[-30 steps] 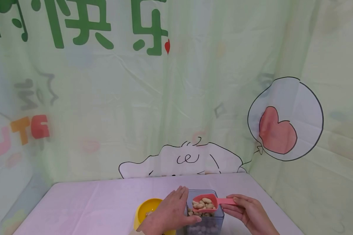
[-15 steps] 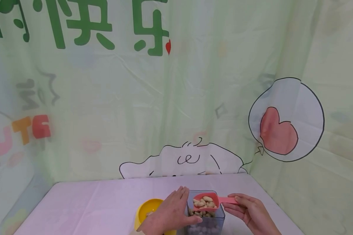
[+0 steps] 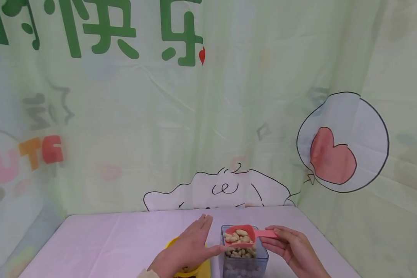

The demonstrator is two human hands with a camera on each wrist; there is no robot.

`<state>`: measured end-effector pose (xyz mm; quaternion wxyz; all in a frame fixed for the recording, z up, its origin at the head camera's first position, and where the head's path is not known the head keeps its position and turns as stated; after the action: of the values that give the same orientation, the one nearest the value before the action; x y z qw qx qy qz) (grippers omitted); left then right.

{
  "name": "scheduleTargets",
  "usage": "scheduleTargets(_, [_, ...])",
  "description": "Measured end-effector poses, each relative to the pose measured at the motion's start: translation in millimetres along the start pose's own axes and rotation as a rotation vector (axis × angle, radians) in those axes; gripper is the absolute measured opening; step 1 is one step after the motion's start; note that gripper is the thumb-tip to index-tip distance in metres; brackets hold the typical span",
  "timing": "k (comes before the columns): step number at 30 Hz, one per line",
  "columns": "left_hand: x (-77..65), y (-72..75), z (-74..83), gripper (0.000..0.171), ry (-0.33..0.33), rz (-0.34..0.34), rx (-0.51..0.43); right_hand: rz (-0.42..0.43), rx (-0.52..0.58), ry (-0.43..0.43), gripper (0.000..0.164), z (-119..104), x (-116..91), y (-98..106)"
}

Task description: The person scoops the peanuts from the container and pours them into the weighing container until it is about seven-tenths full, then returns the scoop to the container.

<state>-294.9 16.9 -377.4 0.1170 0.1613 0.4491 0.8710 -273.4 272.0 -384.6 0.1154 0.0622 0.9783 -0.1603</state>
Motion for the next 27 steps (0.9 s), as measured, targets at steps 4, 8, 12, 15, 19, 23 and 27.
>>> scheduleTargets(4, [-4.2,5.5,-8.8,0.097,0.003,0.024,-0.006,0.011,-0.005,0.003,0.027,1.1,0.5,-5.9])
scheduleTargets(8, [-8.4,13.9,-15.3,0.097,0.000,0.057,-0.003,0.037,-0.013,0.013,0.028,0.5,2.1,-11.4])
scheduleTargets(12, [-11.4,22.3,-23.4,0.097,0.004,0.077,0.017,0.061,-0.011,0.013,0.029,0.3,3.6,-17.7])
scheduleTargets(15, [-14.5,27.3,-29.7,0.097,0.005,0.094,0.023,0.048,-0.019,0.017,0.028,1.3,3.5,-24.0])
scheduleTargets(19, [-19.9,33.8,-39.8,0.096,0.022,0.119,0.009,0.035,-0.034,0.025,0.028,3.4,4.4,-33.1])
scheduleTargets(23, [-26.3,39.9,-51.6,0.097,0.057,0.138,-0.006,0.055,-0.059,0.042,0.033,5.2,5.6,-41.6])
scheduleTargets(27, [-34.0,44.9,-60.1,0.097,0.070,0.158,-0.010,0.071,-0.096,0.068,0.037,6.1,5.8,-49.9])
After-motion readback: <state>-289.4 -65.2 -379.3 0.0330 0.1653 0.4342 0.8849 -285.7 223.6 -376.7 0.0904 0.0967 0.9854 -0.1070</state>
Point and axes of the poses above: each hand's wrist, its own x-axis towards the middle knuckle, its own y-axis out of the back of the hand, z = x × y, the point moved 8 cm from there along x, towards the middle knuckle, and after that the axes turned 14 degrees about z, right-handed, at the moved point
